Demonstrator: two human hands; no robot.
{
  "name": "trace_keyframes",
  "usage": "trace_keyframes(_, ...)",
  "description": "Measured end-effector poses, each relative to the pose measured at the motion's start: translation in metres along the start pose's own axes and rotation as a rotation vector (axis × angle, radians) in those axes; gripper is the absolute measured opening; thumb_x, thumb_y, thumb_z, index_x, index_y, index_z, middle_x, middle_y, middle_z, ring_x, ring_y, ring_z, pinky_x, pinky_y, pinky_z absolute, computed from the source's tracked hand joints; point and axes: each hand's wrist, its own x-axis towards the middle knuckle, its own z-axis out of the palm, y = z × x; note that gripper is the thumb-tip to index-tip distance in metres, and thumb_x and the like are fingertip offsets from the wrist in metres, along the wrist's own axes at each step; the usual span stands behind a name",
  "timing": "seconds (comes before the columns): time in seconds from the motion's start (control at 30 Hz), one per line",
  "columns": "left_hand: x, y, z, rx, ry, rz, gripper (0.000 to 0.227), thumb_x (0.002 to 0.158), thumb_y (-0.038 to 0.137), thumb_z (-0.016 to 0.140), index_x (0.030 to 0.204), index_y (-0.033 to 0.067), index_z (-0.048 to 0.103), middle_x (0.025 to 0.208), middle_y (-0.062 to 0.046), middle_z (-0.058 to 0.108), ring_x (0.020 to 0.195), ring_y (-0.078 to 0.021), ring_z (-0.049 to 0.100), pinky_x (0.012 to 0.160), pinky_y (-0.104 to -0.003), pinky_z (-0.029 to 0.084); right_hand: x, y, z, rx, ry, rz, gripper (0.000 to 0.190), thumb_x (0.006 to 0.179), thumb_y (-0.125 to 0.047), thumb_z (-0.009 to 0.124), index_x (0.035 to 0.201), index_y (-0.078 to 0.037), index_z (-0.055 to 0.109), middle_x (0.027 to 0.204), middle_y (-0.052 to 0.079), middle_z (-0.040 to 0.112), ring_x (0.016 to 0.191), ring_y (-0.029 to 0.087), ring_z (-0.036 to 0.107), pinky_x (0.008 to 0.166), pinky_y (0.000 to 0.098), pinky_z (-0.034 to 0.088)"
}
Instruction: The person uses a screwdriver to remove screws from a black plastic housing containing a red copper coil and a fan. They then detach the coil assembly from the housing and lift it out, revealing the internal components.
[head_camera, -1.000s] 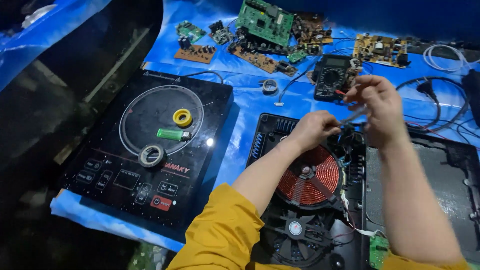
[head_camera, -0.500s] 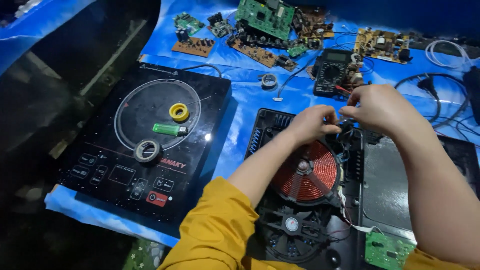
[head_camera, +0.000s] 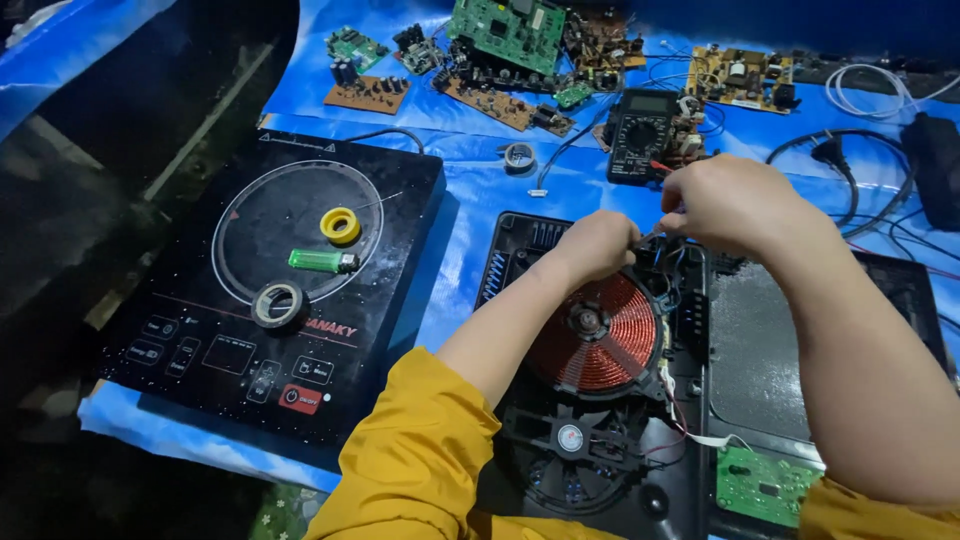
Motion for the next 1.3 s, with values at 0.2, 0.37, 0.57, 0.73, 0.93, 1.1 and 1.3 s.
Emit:
trace_keyframes(0.2, 0.001, -0.009, 0.011, 0.043, 0.113, 0.073, 0.010, 0.090, 0.016, 0.074, 0.086, 0.0079, 0.079, 0.081, -0.011, 0.074, 0.075, -0.0317, 0.069, 0.061, -0.045, 0.055, -0.010, 0.021, 0.012, 0.019, 0.091, -0.049, 0.030, 0.095, -0.037, 0.069, 0.121, -0.024, 0.072, 0.114, 0.006, 0.078, 0.104, 0.029, 0.073, 0.074, 0.0457, 0.061)
trace_keyframes(0.37, -0.003, 0.008, -0.013, 0.149, 0.084, 0.025, 0.024, 0.095, 0.032, 0.072, 0.087, 0.0093, 0.070, 0.089, -0.009, 0.071, 0.079, -0.0299, 0.067, 0.063, -0.043, 0.053, -0.048, 0.053, 0.011, 0.133, 0.131, 0.054, 0.027, 0.098, -0.036, 0.066, 0.122, -0.025, 0.071, 0.115, 0.001, 0.079, 0.103, 0.027, 0.073, 0.078, 0.0434, 0.059)
trace_keyframes(0.57, -0.004, -0.010, -0.050, -0.050, 0.287, -0.008, 0.023, 0.095, 0.021, 0.066, 0.109, 0.0073, 0.079, 0.112, -0.010, 0.079, 0.105, -0.0276, 0.072, 0.093, -0.044, 0.058, -0.069, 0.126, 0.088, 0.453, 0.319, 0.149, 0.028, 0.092, -0.023, 0.078, 0.118, -0.014, 0.079, 0.109, 0.006, 0.081, 0.103, 0.025, 0.073, 0.089, 0.0413, 0.057)
trace_keyframes(0.73, -0.018, -0.045, -0.073, -0.119, 0.340, -0.097, 0.026, 0.096, 0.018, 0.064, 0.116, 0.0081, 0.078, 0.118, -0.010, 0.077, 0.111, -0.0279, 0.071, 0.098, -0.046, 0.058, -0.081, 0.138, 0.144, 0.865, 0.284, 0.301, 0.025, 0.090, -0.009, 0.080, 0.115, -0.006, 0.081, 0.106, 0.011, 0.080, 0.093, 0.025, 0.073, 0.085, 0.0407, 0.056)
trace_keyframes(0.93, -0.035, -0.068, -0.074, -0.203, 0.388, -0.179, 0.023, 0.089, 0.015, 0.072, 0.111, 0.0103, 0.079, 0.107, -0.007, 0.079, 0.100, -0.0217, 0.073, 0.089, -0.039, 0.062, -0.061, 0.145, 0.208, 1.257, 0.538, 0.135, 0.028, 0.083, 0.006, 0.080, 0.109, 0.006, 0.070, 0.108, 0.021, 0.069, 0.091, 0.032, 0.070, 0.074, 0.0437, 0.063)
trace_keyframes(1.1, -0.048, -0.078, -0.087, -0.259, 0.391, -0.235, 0.016, 0.093, 0.018, 0.072, 0.106, 0.0133, 0.081, 0.106, -0.007, 0.077, 0.096, -0.0235, 0.072, 0.084, -0.042, 0.063, -0.040, 0.145, 0.253, 1.665, 0.743, 0.072, 0.032, 0.083, 0.006, 0.078, 0.110, -0.003, 0.063, 0.097, 0.013, 0.063, 0.081, 0.021, 0.066, 0.072, 0.0275, 0.059)
trace_keyframes(1.3, -0.070, -0.104, -0.103, 0.006, 0.319, -0.287, 0.018, 0.096, 0.018, 0.069, 0.105, 0.0088, 0.082, 0.099, -0.010, 0.080, 0.083, -0.0250, 0.073, 0.075, -0.040, 0.062, -0.036, 0.143, 0.263, 1.651, 0.780, 0.253, 0.025, 0.097, 0.003, 0.072, 0.120, -0.003, 0.064, 0.095, 0.011, 0.063, 0.075, 0.018, 0.065, 0.068, 0.0276, 0.056)
